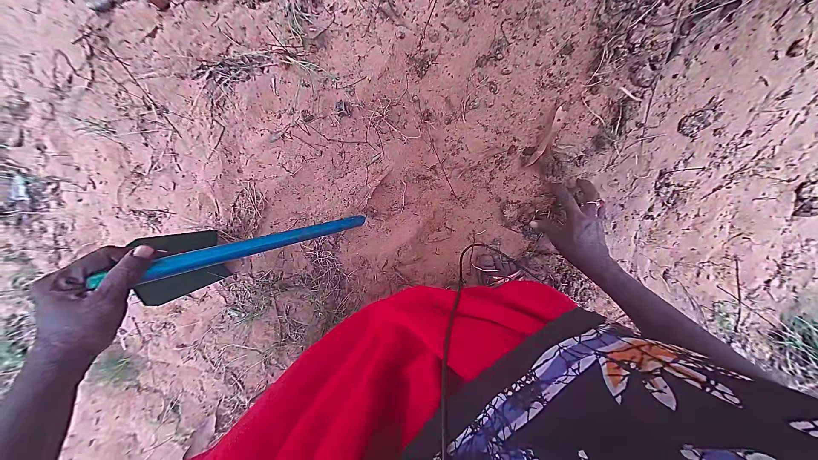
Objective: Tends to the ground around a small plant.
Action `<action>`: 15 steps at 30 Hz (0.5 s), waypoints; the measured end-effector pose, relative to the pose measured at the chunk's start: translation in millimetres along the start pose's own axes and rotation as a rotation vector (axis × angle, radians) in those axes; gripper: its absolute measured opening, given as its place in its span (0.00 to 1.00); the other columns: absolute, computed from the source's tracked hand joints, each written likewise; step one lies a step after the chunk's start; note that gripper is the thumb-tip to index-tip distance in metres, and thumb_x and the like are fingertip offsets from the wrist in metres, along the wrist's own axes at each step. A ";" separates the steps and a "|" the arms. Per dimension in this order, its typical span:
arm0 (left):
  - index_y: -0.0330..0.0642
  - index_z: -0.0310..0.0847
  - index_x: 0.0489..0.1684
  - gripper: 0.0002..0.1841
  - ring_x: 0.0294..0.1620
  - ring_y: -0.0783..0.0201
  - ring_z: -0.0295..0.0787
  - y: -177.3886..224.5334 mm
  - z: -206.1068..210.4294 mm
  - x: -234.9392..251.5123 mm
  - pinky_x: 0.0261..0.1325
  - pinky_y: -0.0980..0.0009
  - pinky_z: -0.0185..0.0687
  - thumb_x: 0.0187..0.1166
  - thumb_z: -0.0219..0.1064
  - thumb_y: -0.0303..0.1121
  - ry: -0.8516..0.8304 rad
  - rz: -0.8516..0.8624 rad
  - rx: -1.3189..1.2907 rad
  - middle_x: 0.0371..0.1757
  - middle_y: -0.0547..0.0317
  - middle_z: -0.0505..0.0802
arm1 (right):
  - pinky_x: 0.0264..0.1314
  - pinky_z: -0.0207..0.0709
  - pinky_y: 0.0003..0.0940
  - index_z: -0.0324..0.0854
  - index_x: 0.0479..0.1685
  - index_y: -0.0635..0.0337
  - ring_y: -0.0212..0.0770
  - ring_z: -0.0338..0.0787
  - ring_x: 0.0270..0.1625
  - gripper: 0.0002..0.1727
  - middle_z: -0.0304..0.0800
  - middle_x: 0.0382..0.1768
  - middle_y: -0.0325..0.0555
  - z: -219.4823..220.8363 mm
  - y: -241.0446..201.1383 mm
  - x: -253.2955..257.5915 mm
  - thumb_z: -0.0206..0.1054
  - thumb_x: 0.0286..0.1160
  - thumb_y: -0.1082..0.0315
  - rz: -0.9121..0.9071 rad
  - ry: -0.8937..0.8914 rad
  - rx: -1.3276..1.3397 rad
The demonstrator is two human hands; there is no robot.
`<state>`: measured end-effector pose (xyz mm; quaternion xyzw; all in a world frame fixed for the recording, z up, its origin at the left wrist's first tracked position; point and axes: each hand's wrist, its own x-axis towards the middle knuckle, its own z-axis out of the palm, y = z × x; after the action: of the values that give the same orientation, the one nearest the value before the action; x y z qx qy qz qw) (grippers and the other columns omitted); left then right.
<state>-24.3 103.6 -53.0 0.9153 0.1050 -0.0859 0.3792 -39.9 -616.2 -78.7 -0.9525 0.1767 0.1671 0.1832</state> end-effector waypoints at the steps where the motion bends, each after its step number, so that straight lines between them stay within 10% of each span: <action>1: 0.37 0.86 0.45 0.22 0.40 0.74 0.87 0.2 0.1 -0.4 0.52 0.69 0.85 0.84 0.66 0.52 -0.001 -0.001 0.003 0.40 0.61 0.91 | 0.75 0.63 0.81 0.68 0.89 0.49 0.86 0.54 0.87 0.50 0.42 0.93 0.73 7.2 -4.6 -4.4 0.88 0.59 0.59 -0.014 -0.021 -0.022; 9: 0.38 0.83 0.39 0.20 0.35 0.84 0.82 43.2 9.4 -8.8 0.48 0.79 0.80 0.82 0.64 0.49 0.019 -0.043 0.010 0.34 0.70 0.87 | 0.78 0.43 0.89 0.75 0.84 0.27 0.77 0.53 0.91 0.37 0.60 0.91 0.64 53.9 -34.2 6.4 0.78 0.69 0.60 -0.513 0.121 -0.379; 15: 0.41 0.84 0.38 0.23 0.35 0.77 0.84 15.6 5.1 -6.5 0.45 0.73 0.82 0.81 0.66 0.56 0.003 -0.008 0.010 0.35 0.65 0.89 | 0.80 0.54 0.75 0.85 0.71 0.46 0.67 0.59 0.91 0.21 0.71 0.85 0.58 33.6 -50.2 23.8 0.62 0.81 0.62 -0.513 -0.269 -0.527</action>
<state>-27.0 88.4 -44.6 0.9170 0.1090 -0.0864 0.3739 -7.5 -565.4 -102.7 -0.9498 -0.1417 0.2787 -0.0102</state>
